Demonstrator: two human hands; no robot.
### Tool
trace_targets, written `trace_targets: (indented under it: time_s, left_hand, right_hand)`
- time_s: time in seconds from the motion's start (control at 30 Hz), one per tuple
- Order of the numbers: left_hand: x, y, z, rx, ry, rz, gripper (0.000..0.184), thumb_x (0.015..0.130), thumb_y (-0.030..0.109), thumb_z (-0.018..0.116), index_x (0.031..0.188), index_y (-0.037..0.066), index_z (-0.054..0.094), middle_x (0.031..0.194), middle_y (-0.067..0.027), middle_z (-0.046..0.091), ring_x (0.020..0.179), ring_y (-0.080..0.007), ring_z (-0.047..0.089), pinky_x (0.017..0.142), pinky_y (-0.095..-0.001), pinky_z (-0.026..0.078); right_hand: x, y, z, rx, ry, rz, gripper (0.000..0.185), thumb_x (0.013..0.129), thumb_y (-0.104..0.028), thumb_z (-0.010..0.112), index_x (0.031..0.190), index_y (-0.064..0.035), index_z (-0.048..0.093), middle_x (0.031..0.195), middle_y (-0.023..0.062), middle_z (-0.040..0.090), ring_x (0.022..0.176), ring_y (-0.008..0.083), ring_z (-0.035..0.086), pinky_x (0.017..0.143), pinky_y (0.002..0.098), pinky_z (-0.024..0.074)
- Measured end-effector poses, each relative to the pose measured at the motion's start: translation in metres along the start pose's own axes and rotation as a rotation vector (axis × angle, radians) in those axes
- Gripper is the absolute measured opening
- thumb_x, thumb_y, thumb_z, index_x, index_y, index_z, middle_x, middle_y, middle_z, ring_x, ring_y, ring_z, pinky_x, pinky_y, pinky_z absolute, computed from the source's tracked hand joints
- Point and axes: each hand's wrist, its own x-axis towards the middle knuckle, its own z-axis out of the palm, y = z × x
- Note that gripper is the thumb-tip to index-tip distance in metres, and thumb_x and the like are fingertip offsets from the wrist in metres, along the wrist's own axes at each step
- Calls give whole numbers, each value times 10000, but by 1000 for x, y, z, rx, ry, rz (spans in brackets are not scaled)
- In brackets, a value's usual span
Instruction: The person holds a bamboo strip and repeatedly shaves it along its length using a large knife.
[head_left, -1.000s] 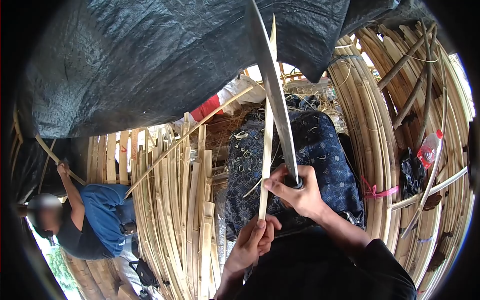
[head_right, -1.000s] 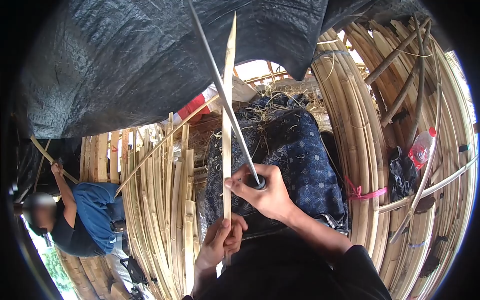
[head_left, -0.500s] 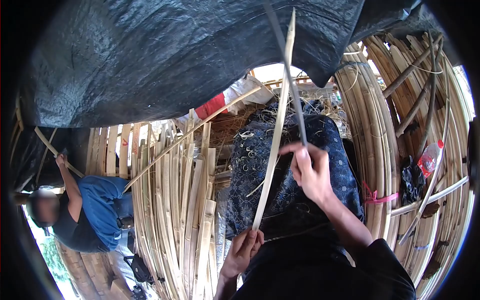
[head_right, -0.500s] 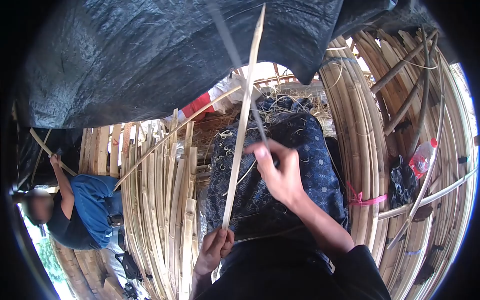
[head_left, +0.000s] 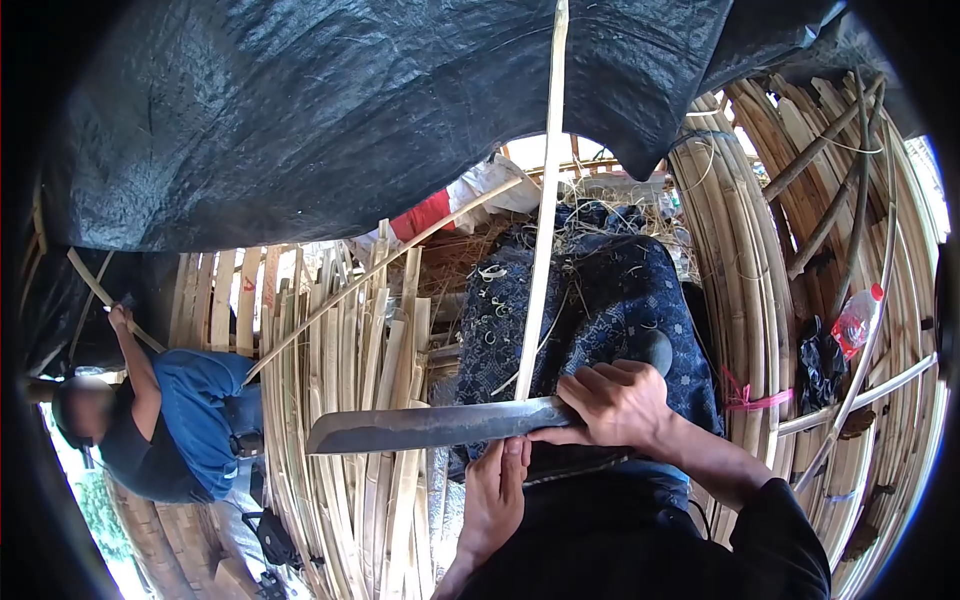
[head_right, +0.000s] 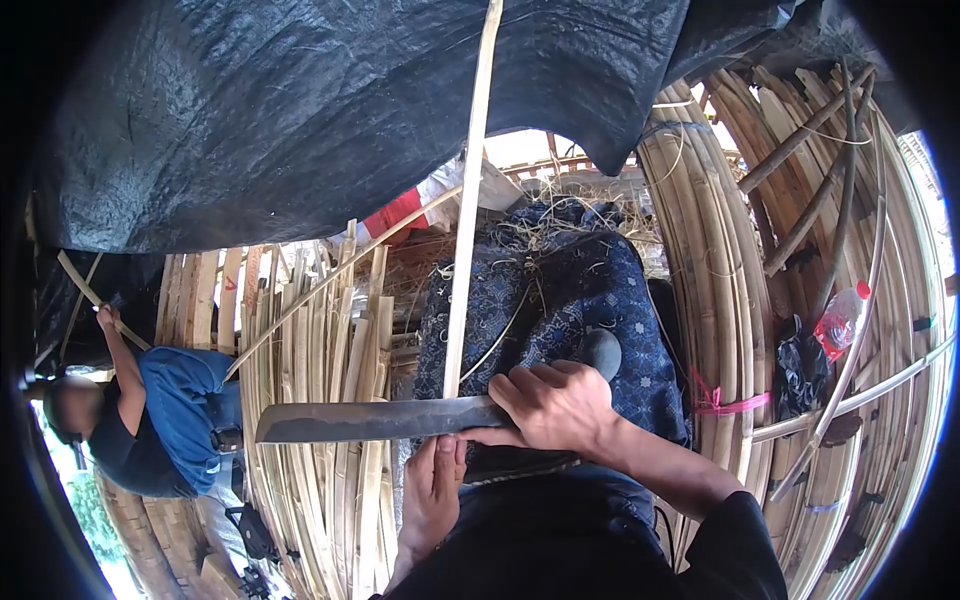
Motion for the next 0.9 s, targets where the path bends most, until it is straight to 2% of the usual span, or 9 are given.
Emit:
trace_targets:
  time_s: [0.13, 0.2, 0.23, 0.27, 0.43, 0.53, 0.63, 0.8, 0.9]
  left_hand:
    - [-7, 7, -12, -22, -96, -145, 371, 1156, 265, 407, 964, -7, 569, 721, -65, 528, 587, -115, 468, 555, -309, 397]
    - [-19, 4, -11, 80, -7, -24, 388, 1158, 286, 403, 959, -8, 561, 710, -54, 512, 585, -100, 465, 561, -279, 400]
    - [-22, 9, -18, -115, -122, -287, 388, 1159, 285, 402, 968, -13, 562, 716, -42, 518, 610, -76, 483, 574, -250, 403]
    - [-20, 9, -17, -116, -124, -290, 388, 1159, 285, 402, 968, -13, 562, 716, -42, 518, 610, -76, 483, 574, -250, 403]
    - [-4, 8, -2, -283, -154, -306, 367, 1159, 260, 407, 960, -11, 554, 718, -30, 515, 640, -70, 497, 583, -251, 408]
    - [-10, 7, -7, -255, -140, -302, 381, 1160, 276, 399, 948, -5, 545, 708, -37, 505, 624, -84, 488, 581, -263, 409]
    - [-21, 2, -16, -173, -199, -333, 406, 1161, 306, 385, 941, 3, 540, 706, -45, 501, 618, -93, 487, 583, -270, 413]
    - [-10, 12, -10, -125, -226, -291, 426, 1162, 342, 371, 938, 20, 538, 697, -39, 485, 612, -87, 473, 573, -264, 394]
    - [-19, 5, -11, -109, -196, -274, 418, 1162, 342, 370, 944, 25, 535, 681, -27, 470, 600, -84, 452, 561, -270, 373]
  right_hand:
    - [6, 25, 1, -65, 110, 23, 614, 885, -722, 675, 712, -140, 584, 600, -11, 563, 461, 132, 599, 421, 300, 465]
    - [11, 41, -10, -193, 87, 275, 597, 898, -697, 682, 740, -127, 595, 642, 16, 646, 463, 168, 632, 408, 343, 475]
    - [11, 46, -11, -166, 84, 307, 598, 896, -694, 685, 749, -120, 599, 646, 24, 655, 459, 174, 634, 405, 345, 476]
    - [11, 49, -12, -139, 80, 334, 600, 895, -691, 688, 759, -114, 604, 650, 32, 664, 455, 181, 636, 403, 346, 476]
    - [-5, 6, 0, 28, 44, 20, 614, 877, -715, 688, 728, -125, 599, 595, -3, 574, 445, 156, 595, 409, 318, 457]
    - [-3, 20, 1, 45, 109, 27, 595, 893, -688, 692, 723, -127, 591, 587, -5, 561, 443, 154, 589, 432, 315, 476]
    - [3, 37, -8, -54, 81, 261, 587, 901, -674, 691, 724, -123, 591, 604, 10, 599, 462, 168, 613, 433, 332, 489]
    - [-8, 6, -10, 11, -53, -34, 626, 880, -727, 675, 684, -136, 606, 608, 2, 606, 472, 159, 612, 452, 323, 500]
    - [-1, 30, -8, -32, 105, 10, 614, 891, -713, 666, 701, -137, 568, 567, -6, 543, 445, 166, 593, 407, 323, 466]
